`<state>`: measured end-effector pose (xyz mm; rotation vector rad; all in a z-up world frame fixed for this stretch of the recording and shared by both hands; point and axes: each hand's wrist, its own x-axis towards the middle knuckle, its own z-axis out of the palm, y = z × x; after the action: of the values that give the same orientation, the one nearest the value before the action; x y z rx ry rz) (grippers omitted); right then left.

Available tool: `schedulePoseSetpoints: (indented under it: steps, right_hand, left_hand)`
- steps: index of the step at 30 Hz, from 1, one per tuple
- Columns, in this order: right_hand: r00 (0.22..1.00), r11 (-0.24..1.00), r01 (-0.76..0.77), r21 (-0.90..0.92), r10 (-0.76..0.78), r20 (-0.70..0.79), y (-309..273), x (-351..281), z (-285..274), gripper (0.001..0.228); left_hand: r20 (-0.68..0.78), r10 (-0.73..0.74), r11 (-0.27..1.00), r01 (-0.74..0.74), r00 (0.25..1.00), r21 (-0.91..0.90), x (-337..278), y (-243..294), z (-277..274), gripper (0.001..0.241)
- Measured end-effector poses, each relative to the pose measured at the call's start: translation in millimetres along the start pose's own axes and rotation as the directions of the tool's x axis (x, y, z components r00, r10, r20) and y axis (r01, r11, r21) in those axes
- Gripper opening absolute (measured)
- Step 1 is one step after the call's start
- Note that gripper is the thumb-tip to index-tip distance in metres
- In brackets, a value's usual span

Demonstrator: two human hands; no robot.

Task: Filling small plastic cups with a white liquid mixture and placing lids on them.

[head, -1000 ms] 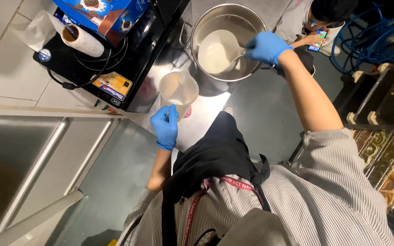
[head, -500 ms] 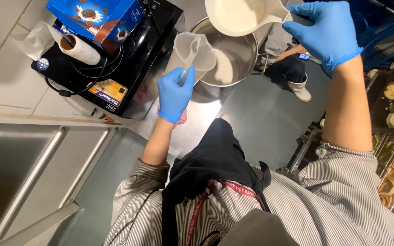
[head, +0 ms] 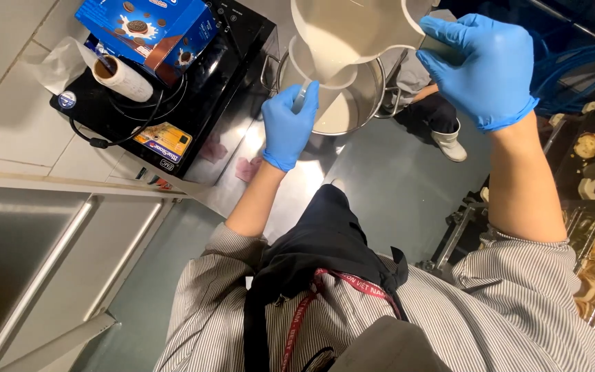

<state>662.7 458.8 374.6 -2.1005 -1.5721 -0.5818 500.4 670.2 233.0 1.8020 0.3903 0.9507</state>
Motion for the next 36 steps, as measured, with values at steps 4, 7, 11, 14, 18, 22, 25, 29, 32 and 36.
schedulePoseSetpoints:
  steps: [4, 7, 11, 14, 18, 22, 25, 29, 32, 36]
  right_hand:
    - [0.997, 0.998, 0.053, -0.034, -0.055, -0.048, -5.9, -2.0, -0.6, 0.030]
    - [0.993, 0.995, 0.082, -0.063, -0.087, -0.082, -5.8, -5.0, -0.7, 0.028]
    - [0.987, 0.992, 0.108, -0.058, -0.114, -0.115, -1.4, -11.0, 0.9, 0.030]
    - [0.984, 0.991, 0.126, -0.040, -0.130, -0.119, -5.0, -9.6, -2.3, 0.030]
    - [0.977, 0.985, 0.169, -0.034, -0.172, -0.124, -9.3, -7.9, -4.1, 0.029]
    - [0.969, 0.977, 0.207, -0.059, -0.213, -0.127, -8.3, -6.7, -1.2, 0.027]
    - [0.970, 0.977, 0.208, -0.047, -0.213, -0.118, -0.7, -11.9, 4.6, 0.028]
    - [0.980, 0.981, 0.179, 0.070, -0.171, -0.098, 2.4, -14.8, 7.4, 0.030]
    - [0.984, 0.982, 0.164, 0.097, -0.155, -0.088, -1.6, -12.0, 4.2, 0.029]
    - [0.986, 0.982, 0.159, 0.103, -0.153, -0.065, 1.4, -14.3, 1.5, 0.028]
  left_hand:
    - [-0.020, -0.034, 0.999, 0.034, 0.999, -0.012, -1.3, -1.4, 0.7, 0.035]
    - [-0.034, -0.018, 0.998, 0.016, 0.999, -0.055, -2.7, -6.2, 3.7, 0.036]
    - [-0.049, -0.027, 0.999, 0.025, 0.998, -0.046, -6.0, -16.3, 9.0, 0.040]
    - [-0.071, -0.017, 1.000, 0.015, 0.997, -0.024, -6.2, -17.2, 9.4, 0.039]
    - [-0.111, -0.012, 0.997, 0.003, 0.994, -0.078, -5.6, -13.5, 7.9, 0.031]
    - [-0.150, 0.006, 1.000, -0.010, 0.989, -0.023, -7.2, -21.9, 8.8, 0.031]
    - [-0.143, -0.028, 0.998, 0.019, 0.989, -0.064, -9.0, -22.1, 6.5, 0.031]
    - [-0.163, -0.004, 0.996, -0.010, 0.987, -0.087, -10.4, -24.1, 3.0, 0.034]
    - [-0.170, -0.008, 0.995, -0.009, 0.985, -0.099, -10.3, -23.5, 1.8, 0.033]
    - [-0.170, -0.013, 0.995, -0.004, 0.985, -0.103, -10.0, -26.5, 0.5, 0.035]
